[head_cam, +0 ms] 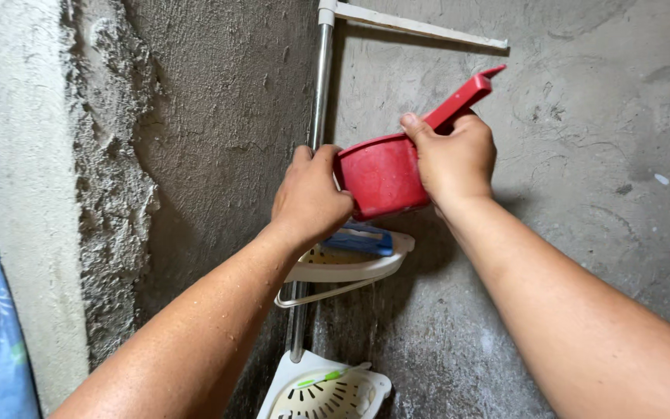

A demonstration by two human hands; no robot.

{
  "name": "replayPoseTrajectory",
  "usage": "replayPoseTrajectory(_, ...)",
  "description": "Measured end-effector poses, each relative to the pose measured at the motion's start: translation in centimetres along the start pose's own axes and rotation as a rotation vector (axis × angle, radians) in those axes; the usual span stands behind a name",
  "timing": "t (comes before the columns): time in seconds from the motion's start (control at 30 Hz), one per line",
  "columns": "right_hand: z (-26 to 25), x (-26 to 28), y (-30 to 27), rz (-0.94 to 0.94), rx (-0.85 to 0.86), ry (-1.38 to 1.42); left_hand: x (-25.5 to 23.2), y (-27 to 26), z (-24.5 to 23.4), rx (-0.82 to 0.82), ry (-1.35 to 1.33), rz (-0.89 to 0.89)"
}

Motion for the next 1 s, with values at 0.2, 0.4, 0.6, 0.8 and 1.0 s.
replayPoseTrajectory(0.2,1.0,1.3,-1.3,0.018,-0.007,-0.264,-1.8,-1.6,-1.6,0.018,0.001,-0.023)
replayPoseTrajectory(0.4,2.1,3.2,-3.1,0.014,0.045,-0.303,-2.5,-2.3,-0.3,0.089,-0.093,-0.1)
replayPoseTrajectory(0.6,3.6,5.3,-3.9,-0.013,0.148,-0.285,-2.2,-1.3,-1.3,-0.003,-0.084,-0.12)
replayPoseTrajectory(0.8,4.7,8.6,-5.1,-0.085,0.24,-0.281,-0.1,-0.3,-2.7,0.051,-0.01,-0.23)
replayPoseTrajectory(1.0,5.8,13.3,-6.7,-0.129,0.337,-0.249,1.1,0.6,-5.5,-0.02,-0.035,-0.211)
Point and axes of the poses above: each hand's wrist, its own y-axis towards the middle knuckle, its own z-axis out of the palm, x = y × z, the point moved 9 cm from there along y, towards the middle knuckle, and after that the axes turned 11 degrees about -x, right-handed, at the moved point
